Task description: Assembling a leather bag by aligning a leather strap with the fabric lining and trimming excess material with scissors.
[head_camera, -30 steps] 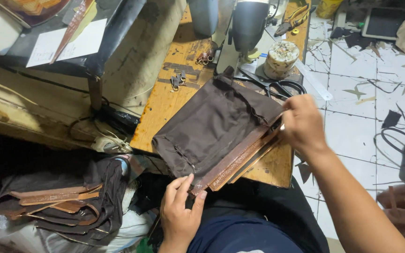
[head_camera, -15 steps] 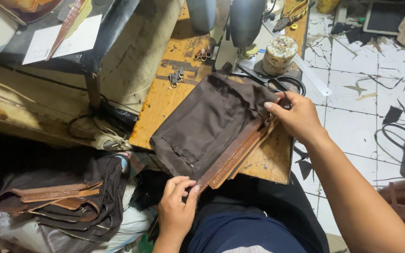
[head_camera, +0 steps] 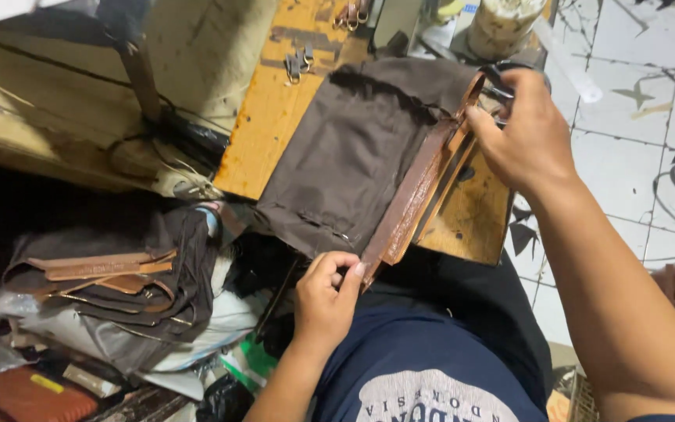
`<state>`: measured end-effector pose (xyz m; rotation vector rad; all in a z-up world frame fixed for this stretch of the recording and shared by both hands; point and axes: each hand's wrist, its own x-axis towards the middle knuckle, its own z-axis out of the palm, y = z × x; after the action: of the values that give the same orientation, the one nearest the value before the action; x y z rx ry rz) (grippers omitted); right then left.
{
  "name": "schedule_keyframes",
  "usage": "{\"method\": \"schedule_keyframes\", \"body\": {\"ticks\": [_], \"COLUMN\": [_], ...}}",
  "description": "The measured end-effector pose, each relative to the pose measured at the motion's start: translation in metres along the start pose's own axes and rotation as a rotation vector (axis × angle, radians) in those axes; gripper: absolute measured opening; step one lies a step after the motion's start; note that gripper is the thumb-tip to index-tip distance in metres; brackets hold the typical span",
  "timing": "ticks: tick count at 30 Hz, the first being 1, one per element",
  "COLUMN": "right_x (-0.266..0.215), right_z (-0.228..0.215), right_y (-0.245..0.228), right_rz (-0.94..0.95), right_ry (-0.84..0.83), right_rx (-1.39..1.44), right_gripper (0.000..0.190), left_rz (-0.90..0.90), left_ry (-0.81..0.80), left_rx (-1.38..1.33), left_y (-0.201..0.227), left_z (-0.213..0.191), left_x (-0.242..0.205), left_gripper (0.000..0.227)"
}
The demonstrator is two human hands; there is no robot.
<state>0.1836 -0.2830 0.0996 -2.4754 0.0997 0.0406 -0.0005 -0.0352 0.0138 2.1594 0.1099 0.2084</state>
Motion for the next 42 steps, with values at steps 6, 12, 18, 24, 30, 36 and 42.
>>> {"method": "schedule_keyframes", "body": {"ticks": [6, 12, 18, 24, 30, 36, 42], "right_x": [-0.096, -0.166, -0.177, -0.173, -0.17, -0.164, -0.17], "right_z": [0.028, 0.061, 0.095, 0.108, 0.124, 0.125, 0.134], "right_y": [0.063, 0.066, 0.072, 0.067, 0.073, 0.072, 0.071], "right_rz": [-0.233, -0.224, 0.211, 0.328, 0.255, 0.198, 0.152], "right_ry": [-0.192, -0.587, -0.694, -0.638, -0.62, -0.561, -0.442], "right_rx": [0.46, 0.524, 0.812, 0.909, 0.97, 0.901, 1.063], "right_gripper": [0.031, 0.045, 0.011, 0.026, 0.026, 0.02, 0.019], "left_rz": [0.087, 0.019, -0.077, -0.193, -0.189, -0.198, -0.186], "left_ry": [0.019, -0.016, -0.044, -0.077, -0.091, -0.09, -0.073], "left_rx": [0.228, 0.192, -0.142, -0.156, -0.169, -0.186, -0.285], "left_y": [0.011, 0.007, 0.003, 0.009, 0.007, 0.009, 0.002], "left_z": [-0.004, 0.002, 0.008, 0.006, 0.007, 0.005, 0.006], "left_x": [-0.002, -0.008, -0.008, -0.006, -0.004, -0.003, -0.004], "left_gripper": [0.044, 0.036, 0.03, 0.021, 0.019, 0.019, 0.019]}}
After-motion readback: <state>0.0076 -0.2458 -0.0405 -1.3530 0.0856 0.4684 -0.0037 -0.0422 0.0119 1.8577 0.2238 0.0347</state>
